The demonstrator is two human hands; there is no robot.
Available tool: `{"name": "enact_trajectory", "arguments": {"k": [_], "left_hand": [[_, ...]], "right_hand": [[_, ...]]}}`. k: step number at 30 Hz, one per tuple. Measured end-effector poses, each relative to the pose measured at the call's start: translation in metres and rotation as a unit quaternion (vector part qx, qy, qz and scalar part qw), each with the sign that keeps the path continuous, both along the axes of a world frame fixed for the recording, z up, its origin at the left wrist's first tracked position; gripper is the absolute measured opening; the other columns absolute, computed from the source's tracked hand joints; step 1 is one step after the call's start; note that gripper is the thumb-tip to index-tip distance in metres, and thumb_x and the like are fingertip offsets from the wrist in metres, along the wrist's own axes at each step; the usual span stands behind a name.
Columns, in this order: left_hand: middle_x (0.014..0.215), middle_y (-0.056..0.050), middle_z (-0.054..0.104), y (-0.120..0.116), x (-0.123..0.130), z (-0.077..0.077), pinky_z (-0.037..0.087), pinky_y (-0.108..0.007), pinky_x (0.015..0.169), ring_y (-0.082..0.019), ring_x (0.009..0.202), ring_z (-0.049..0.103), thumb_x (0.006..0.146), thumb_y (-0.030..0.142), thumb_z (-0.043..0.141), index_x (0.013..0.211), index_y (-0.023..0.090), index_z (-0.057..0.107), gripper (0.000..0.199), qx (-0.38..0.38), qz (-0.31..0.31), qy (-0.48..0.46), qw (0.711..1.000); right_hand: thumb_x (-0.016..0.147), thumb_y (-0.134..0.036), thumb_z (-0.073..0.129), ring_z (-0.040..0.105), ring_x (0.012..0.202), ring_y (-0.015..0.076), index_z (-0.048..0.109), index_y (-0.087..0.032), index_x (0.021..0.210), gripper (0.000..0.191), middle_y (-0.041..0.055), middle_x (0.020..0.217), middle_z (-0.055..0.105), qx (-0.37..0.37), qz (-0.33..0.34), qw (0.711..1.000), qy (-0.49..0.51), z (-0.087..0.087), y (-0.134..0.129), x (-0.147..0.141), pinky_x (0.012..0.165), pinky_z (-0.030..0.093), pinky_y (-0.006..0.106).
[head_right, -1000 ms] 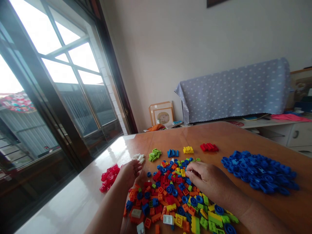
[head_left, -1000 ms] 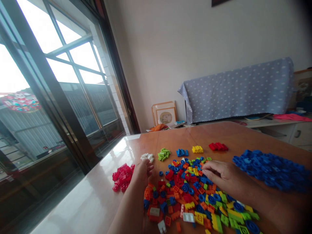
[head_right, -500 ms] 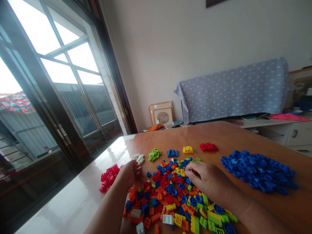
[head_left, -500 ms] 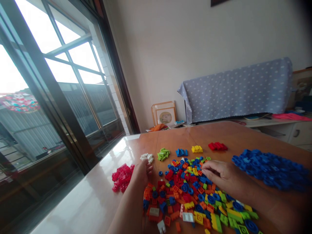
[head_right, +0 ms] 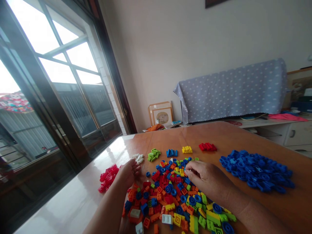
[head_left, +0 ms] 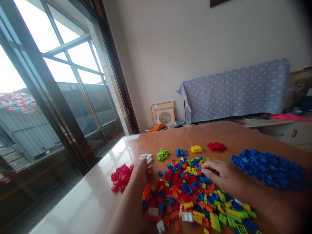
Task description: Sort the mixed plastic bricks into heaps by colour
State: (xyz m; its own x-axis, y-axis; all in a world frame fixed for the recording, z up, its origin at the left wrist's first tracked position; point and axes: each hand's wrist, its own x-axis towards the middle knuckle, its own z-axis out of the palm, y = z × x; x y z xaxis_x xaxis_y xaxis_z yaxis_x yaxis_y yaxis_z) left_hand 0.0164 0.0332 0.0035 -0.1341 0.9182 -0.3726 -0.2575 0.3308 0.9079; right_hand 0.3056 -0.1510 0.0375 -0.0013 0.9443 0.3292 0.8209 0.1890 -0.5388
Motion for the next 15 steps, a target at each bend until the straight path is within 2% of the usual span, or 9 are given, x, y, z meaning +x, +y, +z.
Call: {"name": "enact_trajectory", "arguments": {"k": [4, 10, 13, 15], "left_hand": [[0.077, -0.001, 0.060, -0.004, 0.001, 0.003, 0.041, -0.019, 0.049, -0.011, 0.058, 0.061, 0.092, 0.029, 0.060, 0.097, 0.016, 0.056, 0.014, 0.024, -0.016, 0.016, 0.999], [0.093, -0.007, 0.070, -0.018, 0.006, 0.010, 0.041, -0.021, 0.056, -0.012, 0.067, 0.065, 0.083, 0.028, 0.071, 0.099, 0.015, 0.066, 0.021, 0.084, -0.078, 0.054, 0.992], [0.098, -0.009, 0.071, -0.027, 0.012, 0.014, 0.043, -0.023, 0.060, -0.015, 0.072, 0.065, 0.081, 0.033, 0.072, 0.097, 0.015, 0.069, 0.024, 0.134, -0.130, 0.124, 0.975], [0.098, -0.009, 0.071, -0.031, 0.017, 0.015, 0.043, -0.025, 0.063, -0.017, 0.076, 0.066, 0.081, 0.037, 0.070, 0.095, 0.015, 0.069, 0.026, 0.167, -0.169, 0.186, 0.953]], "right_hand": [[0.097, -0.038, 0.049, 0.063, 0.074, 0.0175, 0.068, -0.023, 0.090, 0.025, 0.0011, 0.082, 0.072, 0.008, -0.001, 1.000, 0.014, 0.001, 0.000, 0.004, 0.070, 0.046, 0.028], [0.095, -0.038, 0.048, 0.065, 0.074, 0.0183, 0.069, -0.023, 0.091, 0.026, 0.0006, 0.079, 0.072, 0.034, -0.031, 0.999, 0.020, -0.005, 0.007, 0.021, 0.068, 0.046, 0.027], [0.093, -0.032, 0.047, 0.067, 0.081, 0.0196, 0.070, -0.022, 0.096, 0.024, 0.0016, 0.086, 0.074, 0.036, -0.059, 0.998, 0.010, -0.011, 0.012, 0.037, 0.071, 0.046, 0.028], [0.091, -0.029, 0.048, 0.067, 0.086, 0.0205, 0.070, -0.022, 0.098, 0.025, 0.0024, 0.092, 0.075, 0.025, -0.073, 0.997, -0.002, -0.016, 0.015, 0.047, 0.074, 0.046, 0.028]]}}
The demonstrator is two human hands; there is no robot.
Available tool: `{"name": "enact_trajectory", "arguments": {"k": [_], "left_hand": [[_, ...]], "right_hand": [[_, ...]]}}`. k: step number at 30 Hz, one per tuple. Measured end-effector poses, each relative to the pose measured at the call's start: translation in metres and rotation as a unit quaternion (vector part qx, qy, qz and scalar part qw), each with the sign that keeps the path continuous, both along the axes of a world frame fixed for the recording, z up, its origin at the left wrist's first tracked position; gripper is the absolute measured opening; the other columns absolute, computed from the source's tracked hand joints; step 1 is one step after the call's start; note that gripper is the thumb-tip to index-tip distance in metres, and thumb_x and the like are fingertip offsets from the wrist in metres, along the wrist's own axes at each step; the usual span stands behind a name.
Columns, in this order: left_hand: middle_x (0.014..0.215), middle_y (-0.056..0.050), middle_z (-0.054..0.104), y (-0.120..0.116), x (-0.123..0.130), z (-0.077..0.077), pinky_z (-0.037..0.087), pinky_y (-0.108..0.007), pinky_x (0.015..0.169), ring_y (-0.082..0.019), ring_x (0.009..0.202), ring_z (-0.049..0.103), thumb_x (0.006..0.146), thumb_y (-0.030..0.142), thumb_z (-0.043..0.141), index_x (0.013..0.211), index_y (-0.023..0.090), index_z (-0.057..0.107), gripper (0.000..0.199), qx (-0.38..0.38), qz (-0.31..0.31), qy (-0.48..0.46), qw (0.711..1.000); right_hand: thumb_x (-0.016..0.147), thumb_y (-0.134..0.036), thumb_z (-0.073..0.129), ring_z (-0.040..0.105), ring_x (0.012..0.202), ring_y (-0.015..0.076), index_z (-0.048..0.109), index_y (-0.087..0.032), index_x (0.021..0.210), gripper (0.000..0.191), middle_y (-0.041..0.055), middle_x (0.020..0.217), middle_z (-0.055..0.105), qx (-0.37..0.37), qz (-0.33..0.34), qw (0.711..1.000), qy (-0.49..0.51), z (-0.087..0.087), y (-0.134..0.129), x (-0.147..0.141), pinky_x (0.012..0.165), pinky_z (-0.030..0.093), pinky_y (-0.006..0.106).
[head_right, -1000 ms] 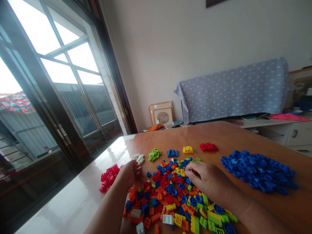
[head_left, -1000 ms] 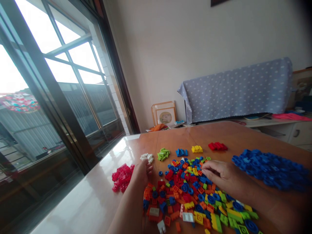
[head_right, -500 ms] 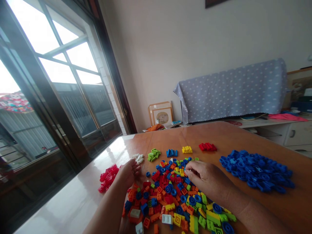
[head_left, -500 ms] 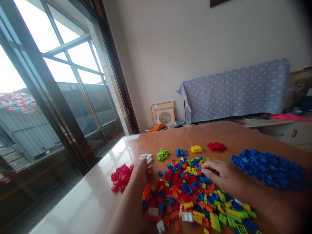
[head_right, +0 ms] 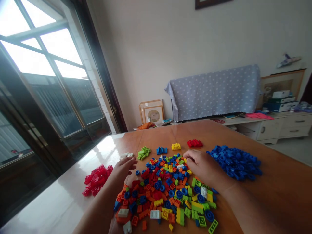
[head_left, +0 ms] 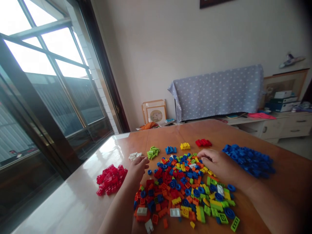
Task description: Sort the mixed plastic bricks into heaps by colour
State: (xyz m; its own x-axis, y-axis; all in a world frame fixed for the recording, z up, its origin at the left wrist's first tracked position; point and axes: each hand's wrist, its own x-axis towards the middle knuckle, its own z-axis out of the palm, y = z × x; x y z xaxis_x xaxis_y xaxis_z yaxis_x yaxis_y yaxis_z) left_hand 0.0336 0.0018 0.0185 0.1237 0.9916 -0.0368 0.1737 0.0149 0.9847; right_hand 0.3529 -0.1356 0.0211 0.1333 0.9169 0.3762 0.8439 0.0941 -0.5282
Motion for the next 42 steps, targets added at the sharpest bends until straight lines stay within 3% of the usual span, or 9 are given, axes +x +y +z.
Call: {"name": "enact_trajectory", "arguments": {"k": [4, 7, 13, 20, 24, 32, 37, 42], "left_hand": [[0.086, -0.006, 0.069, -0.009, 0.011, -0.001, 0.046, -0.027, 0.068, -0.020, 0.080, 0.065, 0.083, 0.042, 0.062, 0.095, 0.014, 0.068, 0.031, 0.071, -0.073, 0.115, 0.988], [0.085, -0.004, 0.070, -0.020, 0.018, 0.002, 0.048, -0.029, 0.071, -0.020, 0.079, 0.064, 0.088, 0.042, 0.056, 0.102, 0.017, 0.068, 0.032, 0.122, -0.134, 0.200, 0.963], [0.117, -0.004, 0.070, -0.047, 0.027, 0.011, 0.046, -0.031, 0.096, -0.021, 0.109, 0.062, 0.094, 0.030, 0.048, 0.117, 0.027, 0.068, 0.030, 0.277, -0.251, 0.302, 0.877], [0.140, -0.003, 0.061, -0.057, 0.033, 0.010, 0.041, -0.035, 0.111, -0.022, 0.129, 0.053, 0.096, 0.025, 0.046, 0.132, 0.029, 0.064, 0.041, 0.309, -0.341, 0.320, 0.828], [0.135, -0.001, 0.064, -0.060, 0.034, 0.013, 0.042, -0.037, 0.111, -0.022, 0.126, 0.055, 0.095, 0.023, 0.047, 0.132, 0.032, 0.064, 0.042, 0.301, -0.350, 0.338, 0.820], [0.133, -0.001, 0.065, -0.056, 0.036, 0.009, 0.043, -0.037, 0.107, -0.023, 0.123, 0.056, 0.095, 0.025, 0.046, 0.132, 0.032, 0.064, 0.042, 0.292, -0.349, 0.351, 0.819], [0.135, 0.000, 0.064, -0.053, 0.035, 0.003, 0.042, -0.037, 0.108, -0.023, 0.125, 0.056, 0.095, 0.027, 0.048, 0.133, 0.035, 0.062, 0.042, 0.290, -0.337, 0.353, 0.823], [0.131, -0.002, 0.065, -0.056, 0.034, 0.008, 0.044, -0.038, 0.106, -0.025, 0.121, 0.058, 0.094, 0.030, 0.049, 0.131, 0.034, 0.064, 0.040, 0.279, -0.339, 0.364, 0.821]], "right_hand": [[0.088, -0.025, 0.049, 0.067, 0.090, 0.0216, 0.072, -0.022, 0.095, 0.024, 0.0040, 0.095, 0.076, -0.029, -0.016, 0.999, -0.021, -0.009, 0.005, 0.013, 0.079, 0.046, 0.029], [0.086, -0.022, 0.050, 0.066, 0.087, 0.0212, 0.073, -0.022, 0.092, 0.024, 0.0036, 0.091, 0.075, -0.048, 0.001, 0.998, -0.037, -0.011, 0.005, 0.012, 0.079, 0.044, 0.029], [0.082, -0.018, 0.051, 0.063, 0.079, 0.0188, 0.074, -0.022, 0.094, 0.027, 0.0029, 0.085, 0.074, -0.080, 0.021, 0.995, -0.047, -0.009, 0.003, 0.005, 0.071, 0.040, 0.026], [0.081, -0.021, 0.057, 0.057, 0.065, 0.0155, 0.073, -0.022, 0.085, 0.017, -0.0005, 0.069, 0.067, -0.125, 0.040, 0.991, -0.032, -0.010, 0.000, -0.004, 0.058, 0.030, 0.025], [0.082, -0.029, 0.062, 0.058, 0.068, 0.0154, 0.074, -0.023, 0.094, 0.018, -0.0001, 0.075, 0.068, -0.131, 0.033, 0.990, -0.028, -0.006, -0.002, -0.018, 0.059, 0.030, 0.024], [0.076, -0.029, 0.070, 0.059, 0.074, 0.0159, 0.069, -0.023, 0.086, 0.012, 0.0001, 0.082, 0.069, -0.134, 0.020, 0.989, -0.065, -0.011, 0.004, -0.028, 0.061, 0.029, 0.024], [0.075, -0.022, 0.066, 0.058, 0.075, 0.0145, 0.068, -0.022, 0.085, 0.010, 0.0002, 0.086, 0.067, -0.101, 0.028, 0.993, -0.044, -0.009, 0.003, -0.021, 0.063, 0.032, 0.024], [0.079, -0.025, 0.063, 0.053, 0.064, 0.0126, 0.063, -0.021, 0.085, 0.007, -0.0027, 0.071, 0.063, -0.069, -0.004, 0.997, 0.028, -0.016, 0.007, -0.005, 0.056, 0.030, 0.023]]}}
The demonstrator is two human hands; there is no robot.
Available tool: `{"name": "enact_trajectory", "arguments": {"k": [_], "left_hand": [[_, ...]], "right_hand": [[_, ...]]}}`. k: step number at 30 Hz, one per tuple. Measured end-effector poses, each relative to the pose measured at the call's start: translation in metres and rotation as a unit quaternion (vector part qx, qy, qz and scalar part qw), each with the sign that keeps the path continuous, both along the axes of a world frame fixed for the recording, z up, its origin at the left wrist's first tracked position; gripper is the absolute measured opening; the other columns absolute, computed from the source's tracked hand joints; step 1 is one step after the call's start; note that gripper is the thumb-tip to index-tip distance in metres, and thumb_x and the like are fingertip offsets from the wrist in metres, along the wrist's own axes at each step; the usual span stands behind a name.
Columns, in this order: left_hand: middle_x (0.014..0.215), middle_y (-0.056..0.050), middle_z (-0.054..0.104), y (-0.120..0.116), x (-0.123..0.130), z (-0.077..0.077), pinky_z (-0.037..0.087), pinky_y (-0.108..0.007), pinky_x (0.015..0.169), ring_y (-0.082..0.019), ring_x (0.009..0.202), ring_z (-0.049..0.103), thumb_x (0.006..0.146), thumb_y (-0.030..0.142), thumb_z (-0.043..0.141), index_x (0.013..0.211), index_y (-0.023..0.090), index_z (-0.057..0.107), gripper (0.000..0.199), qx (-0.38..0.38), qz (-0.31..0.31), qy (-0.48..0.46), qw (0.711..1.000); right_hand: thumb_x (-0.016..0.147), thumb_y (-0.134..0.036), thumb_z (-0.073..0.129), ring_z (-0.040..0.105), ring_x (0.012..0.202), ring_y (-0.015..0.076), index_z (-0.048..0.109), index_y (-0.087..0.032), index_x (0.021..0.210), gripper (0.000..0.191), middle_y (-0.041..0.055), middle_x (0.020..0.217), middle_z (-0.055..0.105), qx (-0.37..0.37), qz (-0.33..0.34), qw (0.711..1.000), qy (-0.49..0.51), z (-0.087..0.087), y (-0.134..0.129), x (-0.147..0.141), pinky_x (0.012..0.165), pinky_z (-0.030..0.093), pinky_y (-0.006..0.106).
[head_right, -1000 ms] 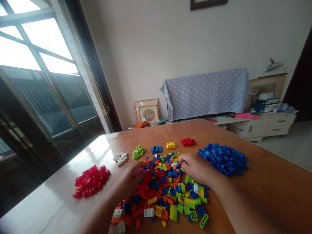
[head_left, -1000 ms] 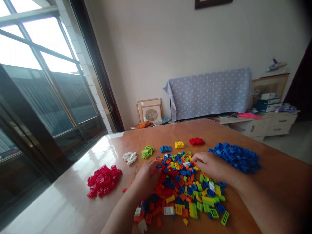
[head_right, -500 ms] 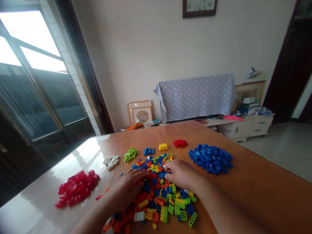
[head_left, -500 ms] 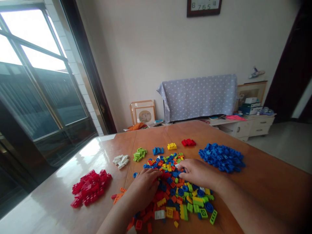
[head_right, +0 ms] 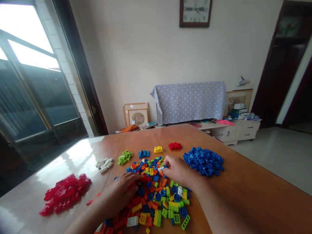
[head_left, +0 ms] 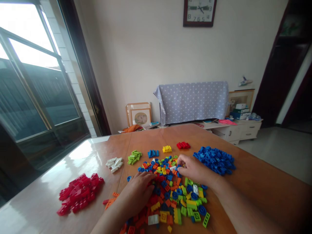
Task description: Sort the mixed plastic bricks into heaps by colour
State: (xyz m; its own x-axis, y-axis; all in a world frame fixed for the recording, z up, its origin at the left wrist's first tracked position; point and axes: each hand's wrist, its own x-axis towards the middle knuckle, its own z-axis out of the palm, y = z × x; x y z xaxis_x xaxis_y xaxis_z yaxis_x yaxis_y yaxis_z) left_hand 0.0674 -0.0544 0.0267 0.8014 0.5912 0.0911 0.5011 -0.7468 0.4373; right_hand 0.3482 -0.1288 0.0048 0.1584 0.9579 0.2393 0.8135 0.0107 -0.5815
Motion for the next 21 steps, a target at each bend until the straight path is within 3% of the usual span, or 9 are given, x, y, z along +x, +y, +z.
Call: {"name": "enact_trajectory", "arguments": {"k": [6, 12, 17, 21], "left_hand": [[0.130, -0.004, 0.065, -0.002, -0.001, 0.005, 0.045, -0.036, 0.105, -0.025, 0.120, 0.059, 0.095, 0.032, 0.049, 0.132, 0.031, 0.064, 0.040, 0.002, 0.003, 0.006, 1.000], [0.131, -0.006, 0.066, 0.001, -0.002, 0.004, 0.046, -0.038, 0.105, -0.025, 0.119, 0.061, 0.095, 0.035, 0.049, 0.130, 0.029, 0.065, 0.039, 0.003, -0.001, -0.005, 1.000], [0.130, -0.007, 0.066, 0.004, -0.003, 0.003, 0.046, -0.039, 0.104, -0.026, 0.119, 0.061, 0.095, 0.036, 0.050, 0.129, 0.027, 0.065, 0.039, 0.015, 0.013, -0.010, 1.000], [0.132, -0.009, 0.066, 0.008, -0.005, -0.002, 0.045, -0.040, 0.105, -0.027, 0.120, 0.060, 0.096, 0.036, 0.049, 0.127, 0.026, 0.066, 0.037, 0.033, 0.019, -0.008, 0.999]], "right_hand": [[0.083, -0.031, 0.061, 0.065, 0.082, 0.0176, 0.065, -0.020, 0.102, 0.023, 0.0032, 0.091, 0.072, 0.066, -0.037, 0.991, 0.112, 0.003, 0.005, 0.026, 0.072, 0.048, 0.027], [0.085, -0.052, 0.058, 0.067, 0.080, 0.0210, 0.067, -0.018, 0.101, 0.038, 0.0060, 0.089, 0.073, 0.147, -0.209, 0.954, 0.156, 0.020, -0.014, 0.082, 0.071, 0.051, 0.030], [0.079, -0.048, 0.062, 0.068, 0.080, 0.0242, 0.069, -0.018, 0.105, 0.040, 0.0092, 0.090, 0.074, 0.193, -0.370, 0.901, 0.115, 0.007, -0.024, 0.130, 0.071, 0.051, 0.032], [0.079, -0.043, 0.064, 0.068, 0.087, 0.0256, 0.071, -0.022, 0.108, 0.037, 0.0102, 0.099, 0.076, 0.147, -0.406, 0.900, 0.049, -0.001, -0.027, 0.146, 0.077, 0.051, 0.034]]}}
